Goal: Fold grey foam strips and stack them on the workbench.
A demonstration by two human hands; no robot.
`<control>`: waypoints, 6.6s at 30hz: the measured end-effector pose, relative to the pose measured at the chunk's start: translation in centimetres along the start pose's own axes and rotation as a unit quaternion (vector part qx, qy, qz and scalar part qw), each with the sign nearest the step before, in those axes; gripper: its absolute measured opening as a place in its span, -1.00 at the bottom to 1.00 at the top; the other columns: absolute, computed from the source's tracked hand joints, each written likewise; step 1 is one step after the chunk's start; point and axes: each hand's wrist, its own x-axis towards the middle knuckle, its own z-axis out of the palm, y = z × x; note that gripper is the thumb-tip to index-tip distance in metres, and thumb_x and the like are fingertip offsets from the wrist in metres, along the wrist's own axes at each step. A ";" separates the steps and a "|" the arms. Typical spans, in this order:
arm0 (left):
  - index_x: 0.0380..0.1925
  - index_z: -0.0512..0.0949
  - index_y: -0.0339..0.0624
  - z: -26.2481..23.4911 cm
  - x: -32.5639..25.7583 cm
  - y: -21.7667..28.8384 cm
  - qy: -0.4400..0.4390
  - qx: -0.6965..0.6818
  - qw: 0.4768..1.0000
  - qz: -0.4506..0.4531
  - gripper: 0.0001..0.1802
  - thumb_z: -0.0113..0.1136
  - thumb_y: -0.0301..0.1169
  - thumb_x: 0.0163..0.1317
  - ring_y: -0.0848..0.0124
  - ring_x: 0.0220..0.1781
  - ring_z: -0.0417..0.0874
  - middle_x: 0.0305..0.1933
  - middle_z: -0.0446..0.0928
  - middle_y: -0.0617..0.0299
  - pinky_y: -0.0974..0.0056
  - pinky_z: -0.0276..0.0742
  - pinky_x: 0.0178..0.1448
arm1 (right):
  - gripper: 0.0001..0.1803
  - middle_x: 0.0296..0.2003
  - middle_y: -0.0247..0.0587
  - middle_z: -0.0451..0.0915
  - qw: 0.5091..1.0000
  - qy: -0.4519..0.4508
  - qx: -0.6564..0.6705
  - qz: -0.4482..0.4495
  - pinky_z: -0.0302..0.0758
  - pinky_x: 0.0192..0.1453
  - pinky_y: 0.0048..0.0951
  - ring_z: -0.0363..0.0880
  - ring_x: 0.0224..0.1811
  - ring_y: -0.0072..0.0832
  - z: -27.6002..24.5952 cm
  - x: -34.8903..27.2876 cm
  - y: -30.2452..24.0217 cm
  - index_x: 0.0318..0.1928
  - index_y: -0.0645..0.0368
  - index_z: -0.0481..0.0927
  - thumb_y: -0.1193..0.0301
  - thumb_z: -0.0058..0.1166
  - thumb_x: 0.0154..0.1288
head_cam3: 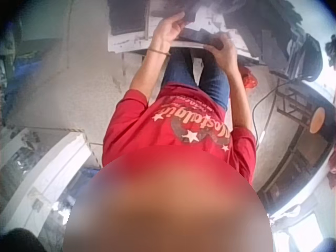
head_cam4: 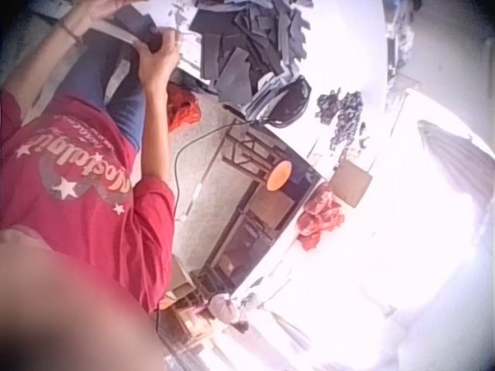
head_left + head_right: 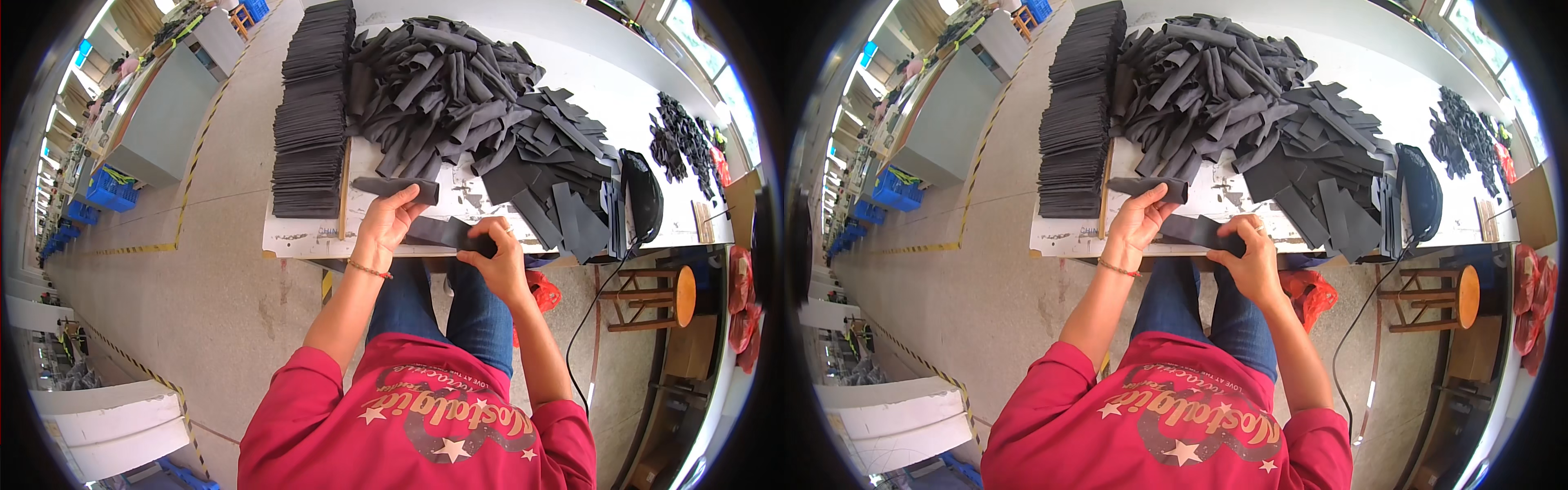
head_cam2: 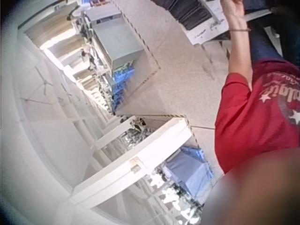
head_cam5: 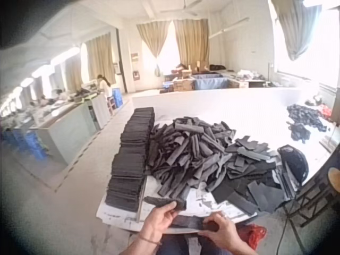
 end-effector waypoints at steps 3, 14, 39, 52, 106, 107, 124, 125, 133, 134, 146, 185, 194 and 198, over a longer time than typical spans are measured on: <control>-0.05 0.51 -0.29 0.1 0.0 0.2 0.004 0.000 1.000 -0.005 -0.69 0.30 -0.56 0.20 0.17 -0.01 0.69 -0.02 0.61 -0.07 0.15 0.69 0.08 | -0.59 -0.24 -0.25 0.50 0.999 0.040 0.028 0.013 0.42 0.00 -0.47 0.49 -0.15 -0.38 0.0 0.3 -1.8 -0.15 0.23 0.68 0.56 0.41 -0.13; 0.04 0.48 -0.31 1.0 -0.5 0.2 -0.044 0.034 0.997 -0.045 -0.63 0.28 -0.47 0.25 0.15 0.03 0.68 0.05 0.59 -0.13 0.10 0.70 0.10 | -0.65 -0.28 -0.25 0.52 0.987 0.061 -0.061 -0.134 0.47 -0.13 -0.42 0.49 -0.17 -0.36 -0.7 3.4 -2.5 -0.14 0.16 0.74 0.58 0.35 -0.04; -0.01 0.53 -0.29 5.3 -3.3 -3.0 -0.154 0.045 0.980 0.117 -0.69 0.09 -0.28 0.42 0.20 0.18 0.59 -0.07 0.65 -0.02 0.12 0.43 0.30 | -0.54 -0.10 0.02 0.47 0.971 0.078 -0.140 -0.176 0.43 0.00 -0.09 0.46 -0.08 -0.01 3.3 0.3 -1.5 -0.05 0.22 0.42 0.56 0.29 0.01; -0.01 0.52 -0.28 6.0 -3.9 -5.8 -0.133 -0.010 0.988 0.083 -0.64 0.03 -0.20 0.45 0.14 0.28 0.51 0.06 0.61 -0.04 0.08 0.38 0.38 | -0.59 -0.17 0.02 0.47 0.968 -0.006 -0.122 -0.217 0.49 -0.12 -0.11 0.50 -0.15 0.01 1.6 1.2 -2.6 -0.09 0.23 0.40 0.55 0.29 0.07; -0.06 0.56 -0.34 4.1 -5.2 0.3 0.008 0.112 0.966 0.235 -0.77 0.12 -0.43 0.39 0.27 -0.04 0.70 -0.09 0.65 0.00 0.27 0.69 -0.01 | -0.74 -0.23 -0.14 0.47 0.925 -0.001 -0.204 -0.320 0.50 -0.25 -0.24 0.50 -0.27 -0.20 -1.5 2.8 -0.3 -0.29 0.22 0.54 0.70 0.17 -0.07; -0.05 0.56 -0.34 4.1 -5.2 0.4 -0.001 0.133 0.961 0.242 -0.77 0.12 -0.42 0.40 0.27 -0.04 0.70 -0.09 0.65 0.00 0.27 0.69 -0.01 | -0.77 -0.21 -0.13 0.48 0.924 -0.001 -0.206 -0.321 0.50 -0.24 -0.27 0.51 -0.26 -0.19 -1.6 2.9 -0.1 -0.30 0.23 0.54 0.68 0.18 -0.03; -0.07 0.54 -0.35 4.6 -4.0 -1.5 0.019 0.119 0.955 0.273 -0.80 0.08 -0.46 0.41 0.12 -0.05 0.71 -0.08 0.64 -0.09 0.22 0.67 0.05 | -0.84 -0.39 -0.45 0.56 0.944 0.122 0.294 0.090 0.38 -0.24 -0.64 0.43 -0.36 -0.73 1.0 2.9 -1.1 -0.31 0.27 0.61 0.42 0.18 0.36; -0.07 0.54 -0.35 4.6 -4.0 -1.8 0.016 0.119 0.956 0.267 -0.80 0.08 -0.46 0.41 0.12 -0.05 0.71 -0.08 0.64 -0.09 0.22 0.67 0.05 | -0.81 -0.49 -0.51 0.52 0.960 0.137 0.232 0.080 0.32 -0.32 -0.65 0.40 -0.42 -0.75 0.9 2.9 0.2 -0.33 0.24 0.63 0.36 0.19 0.36; -0.09 0.56 -0.34 4.2 -3.1 -1.4 0.051 0.126 0.961 0.241 -0.80 0.12 -0.45 0.38 0.19 -0.12 0.73 -0.13 0.66 -0.05 0.30 0.67 -0.04 | -0.75 -0.43 -0.26 0.61 0.937 0.074 0.324 0.111 0.58 -0.18 -0.49 0.60 -0.35 -0.54 0.7 1.9 0.6 -0.04 0.34 0.48 0.43 0.10 0.39; -0.09 0.57 -0.34 4.5 -3.1 -1.2 0.056 0.138 0.959 0.242 -0.80 0.13 -0.45 0.38 0.20 -0.13 0.73 -0.13 0.66 -0.05 0.31 0.67 -0.06 | -0.75 -0.43 -0.26 0.61 0.937 0.075 0.323 0.113 0.58 -0.18 -0.49 0.60 -0.35 -0.54 0.9 1.7 0.6 -0.04 0.34 0.48 0.43 0.10 0.39; -0.10 0.56 -0.34 3.2 -2.6 -1.3 0.010 0.096 0.967 0.237 -0.82 0.12 -0.47 0.38 0.16 -0.08 0.71 -0.14 0.65 -0.05 0.22 0.68 0.02 | -0.76 -0.33 -0.18 0.63 0.931 -0.001 0.336 0.144 0.57 -0.21 -0.53 0.63 -0.33 -0.50 -1.4 1.6 1.0 -0.09 0.33 0.52 0.52 0.21 0.27; -0.39 0.58 -0.24 -3.8 -4.3 -4.8 0.190 0.623 0.701 0.289 -0.77 0.43 -0.37 0.04 0.38 -0.41 0.51 -0.39 0.48 0.24 0.28 0.47 -0.26 | -0.72 -0.53 -0.27 0.50 0.989 0.078 -0.055 0.113 0.41 -0.36 -0.42 0.49 -0.48 -0.45 3.0 1.1 6.8 -0.16 0.32 0.61 0.48 0.31 0.11; -0.32 0.61 -0.24 -1.1 4.8 4.6 0.160 0.581 0.647 0.467 -0.87 0.33 -0.44 0.16 0.30 -0.44 0.56 -0.43 0.53 0.16 0.26 0.49 -0.30 | -0.82 -0.36 -0.10 0.56 0.939 0.199 -0.278 0.040 0.47 -0.22 -0.19 0.56 -0.29 -0.16 -4.1 3.7 8.5 -0.28 0.19 0.59 0.41 0.28 0.13; -0.32 0.63 -0.25 -3.2 9.4 5.3 0.121 0.720 0.550 0.407 -0.78 0.40 -0.38 0.09 0.25 -0.40 0.61 -0.37 0.58 0.12 0.22 0.52 -0.25 | -0.67 -0.16 -0.03 0.59 0.870 0.086 -0.478 0.086 0.54 -0.08 -0.22 0.56 -0.09 -0.12 -5.0 4.8 10.4 -0.27 0.25 0.63 0.28 0.36 0.05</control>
